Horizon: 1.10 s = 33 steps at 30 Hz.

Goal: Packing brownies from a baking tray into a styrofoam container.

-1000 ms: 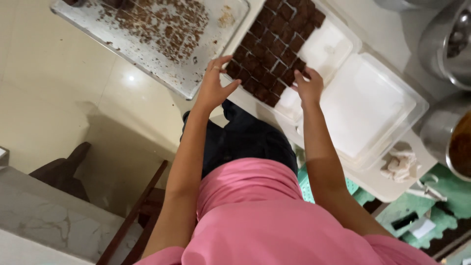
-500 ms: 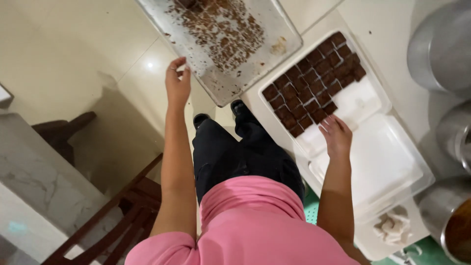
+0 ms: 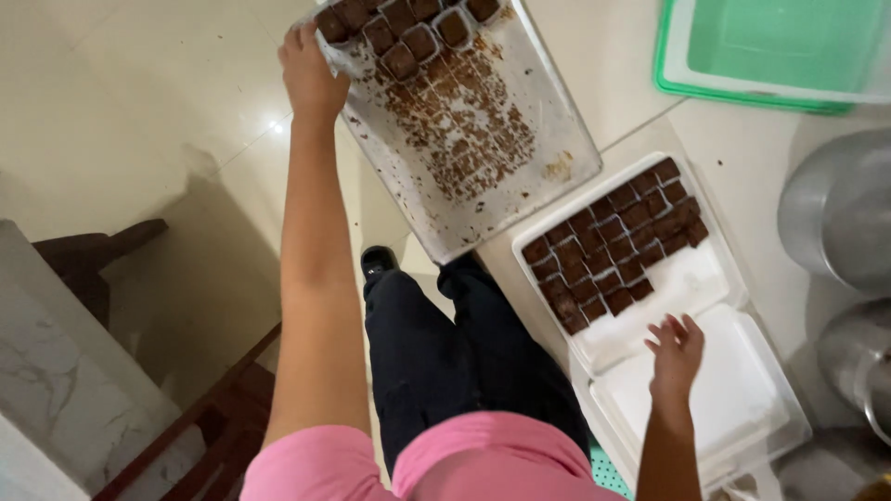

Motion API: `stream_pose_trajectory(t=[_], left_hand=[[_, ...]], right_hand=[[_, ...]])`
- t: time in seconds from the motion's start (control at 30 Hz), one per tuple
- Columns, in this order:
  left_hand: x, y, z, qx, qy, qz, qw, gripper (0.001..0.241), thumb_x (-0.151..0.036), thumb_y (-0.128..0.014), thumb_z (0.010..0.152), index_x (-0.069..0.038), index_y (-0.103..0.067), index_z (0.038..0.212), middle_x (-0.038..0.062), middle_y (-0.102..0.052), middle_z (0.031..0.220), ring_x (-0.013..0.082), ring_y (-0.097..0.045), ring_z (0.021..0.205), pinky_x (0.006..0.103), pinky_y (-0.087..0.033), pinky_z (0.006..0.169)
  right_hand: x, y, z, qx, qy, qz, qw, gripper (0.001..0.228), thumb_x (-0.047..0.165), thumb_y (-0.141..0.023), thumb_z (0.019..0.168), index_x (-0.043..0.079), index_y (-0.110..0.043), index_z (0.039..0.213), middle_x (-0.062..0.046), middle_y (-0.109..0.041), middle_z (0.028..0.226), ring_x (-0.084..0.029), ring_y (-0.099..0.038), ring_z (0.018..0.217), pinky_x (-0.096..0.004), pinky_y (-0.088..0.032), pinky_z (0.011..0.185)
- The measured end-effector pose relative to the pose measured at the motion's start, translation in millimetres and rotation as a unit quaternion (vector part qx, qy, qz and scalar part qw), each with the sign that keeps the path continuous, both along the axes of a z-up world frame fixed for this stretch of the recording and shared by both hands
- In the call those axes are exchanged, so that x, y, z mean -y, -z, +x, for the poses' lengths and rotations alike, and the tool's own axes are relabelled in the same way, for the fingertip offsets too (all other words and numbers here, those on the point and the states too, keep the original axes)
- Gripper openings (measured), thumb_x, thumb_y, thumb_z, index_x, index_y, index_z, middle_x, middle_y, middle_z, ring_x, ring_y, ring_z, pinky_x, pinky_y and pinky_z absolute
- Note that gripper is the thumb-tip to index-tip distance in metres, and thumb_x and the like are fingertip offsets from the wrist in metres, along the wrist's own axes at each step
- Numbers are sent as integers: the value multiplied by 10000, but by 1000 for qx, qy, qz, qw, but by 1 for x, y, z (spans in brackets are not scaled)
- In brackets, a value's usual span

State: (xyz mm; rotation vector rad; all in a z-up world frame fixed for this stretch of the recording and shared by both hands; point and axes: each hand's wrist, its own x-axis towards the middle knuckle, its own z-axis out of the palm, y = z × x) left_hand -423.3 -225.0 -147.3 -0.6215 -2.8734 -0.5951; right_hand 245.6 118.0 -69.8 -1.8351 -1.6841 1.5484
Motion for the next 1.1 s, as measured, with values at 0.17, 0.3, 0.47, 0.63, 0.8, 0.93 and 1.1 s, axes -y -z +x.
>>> stream_pose_trajectory(t=[0.17,0.3,0.47,0.63,0.8,0.93,1.1], left_hand=[[-30,2,-45,1,41,-82,996,1009,-137,-961,706,-94,-404,1546,199,-449,1486,432,-434,1320,531,-491,981],[-45,7,-72,71,52,-134,987,1071,-136,-968,663,-53,-368,1546,199,-489,1446,452,-475,1276,532,-491,988],[-45,-19,-67,78,128,-53,987,967,-169,-998,621,-110,-512,1456,149,-565,1399,439,-509,1234,518,-485,970],[-39,-6,-55,67,118,-44,990,760,-137,-973,707,-82,-584,1357,136,-594,1370,416,-536,1215,505,-493,1008],[-31,-13,-37,65,109,28,992,704,-81,-937,722,-81,-598,1339,150,-595,1332,408,-537,1222,468,-467,1047],[-20,-9,-14,61,91,73,991,696,-77,-934,773,-72,-583,1374,170,-588,1337,414,-534,1211,456,-466,1061],[-19,-27,20,69,7,90,994,674,-43,-905,780,-44,-591,1377,167,-619,1317,391,-555,1201,441,-471,1068]], right_hand=[[1,-10,-10,16,-32,71,997,487,71,-538,1059,-38,-376,1506,-169,-533,1436,-240,-652,1136,-343,-571,870],[3,-12,-21,6,-52,104,993,449,52,-544,1071,-30,-407,1490,-176,-551,1426,-226,-652,1126,-333,-568,879],[2,-14,-26,9,-55,100,993,430,45,-541,1067,-22,-417,1474,-166,-569,1406,-210,-657,1117,-321,-560,875],[4,-9,-40,-6,-55,91,994,420,43,-534,1071,-17,-407,1468,-162,-565,1397,-209,-653,1121,-315,-557,866],[13,-11,-49,-34,-46,82,995,390,48,-505,1080,-17,-411,1453,-167,-565,1377,-218,-655,1108,-320,-566,867],[18,-9,-44,-35,-47,80,995,374,59,-505,1095,-18,-421,1451,-167,-580,1359,-220,-656,1098,-324,-562,869],[24,-17,-59,-49,-75,93,992,369,38,-487,1099,-21,-410,1456,-167,-577,1347,-222,-654,1100,-332,-566,873]])
